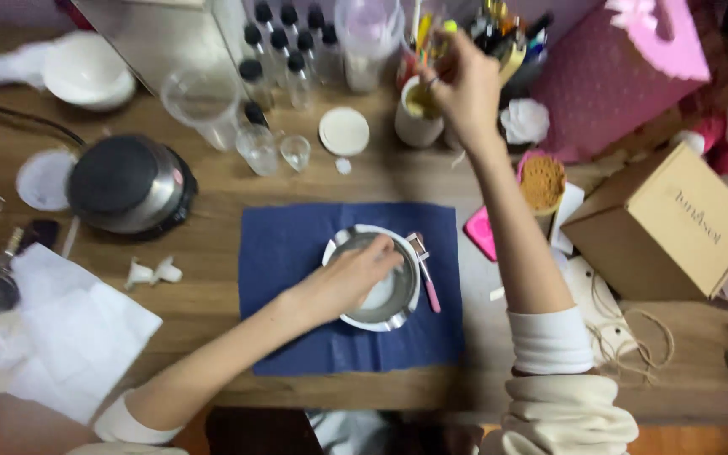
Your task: The person is manually shaping a piece of white wax, using a small brush to apply powder from a blue cloth, and then placing it into a small metal bowl to continue the refining process.
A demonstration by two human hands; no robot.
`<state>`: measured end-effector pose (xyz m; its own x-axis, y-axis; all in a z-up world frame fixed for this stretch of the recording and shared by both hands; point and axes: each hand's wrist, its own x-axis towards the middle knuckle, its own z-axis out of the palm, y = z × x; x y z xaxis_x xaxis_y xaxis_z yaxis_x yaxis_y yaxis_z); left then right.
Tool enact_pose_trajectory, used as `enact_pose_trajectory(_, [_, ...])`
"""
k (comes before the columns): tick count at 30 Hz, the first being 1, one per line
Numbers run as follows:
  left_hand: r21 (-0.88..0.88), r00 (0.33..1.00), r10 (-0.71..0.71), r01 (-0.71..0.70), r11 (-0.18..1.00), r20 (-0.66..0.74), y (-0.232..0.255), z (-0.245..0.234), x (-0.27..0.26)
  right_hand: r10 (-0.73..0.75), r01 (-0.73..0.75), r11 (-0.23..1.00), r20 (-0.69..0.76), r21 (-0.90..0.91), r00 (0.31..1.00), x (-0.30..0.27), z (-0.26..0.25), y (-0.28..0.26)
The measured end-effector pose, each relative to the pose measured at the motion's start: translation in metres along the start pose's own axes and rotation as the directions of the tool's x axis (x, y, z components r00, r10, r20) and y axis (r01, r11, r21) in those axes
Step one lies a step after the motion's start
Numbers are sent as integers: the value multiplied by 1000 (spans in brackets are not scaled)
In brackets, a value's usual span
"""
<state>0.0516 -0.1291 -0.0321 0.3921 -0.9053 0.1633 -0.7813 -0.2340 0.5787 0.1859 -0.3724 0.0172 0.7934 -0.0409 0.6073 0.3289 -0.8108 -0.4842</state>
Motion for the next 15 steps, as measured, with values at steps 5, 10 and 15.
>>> enact_pose_trajectory(5, [-3,999,-39,39,999,-37,-1,3,-2,-97,52,960,-152,-276,984,13,21,19])
enact_pose_trajectory(10, [-73,993,-45,37,997,-111,-4,0,-7,-339,257,936,-420,-239,842,12,-33,19])
enact_pose_trajectory(15, [-156,988,-58,35,987,-140,-5,-2,-7,-106,320,927,-678,198,727,-20,-88,-37])
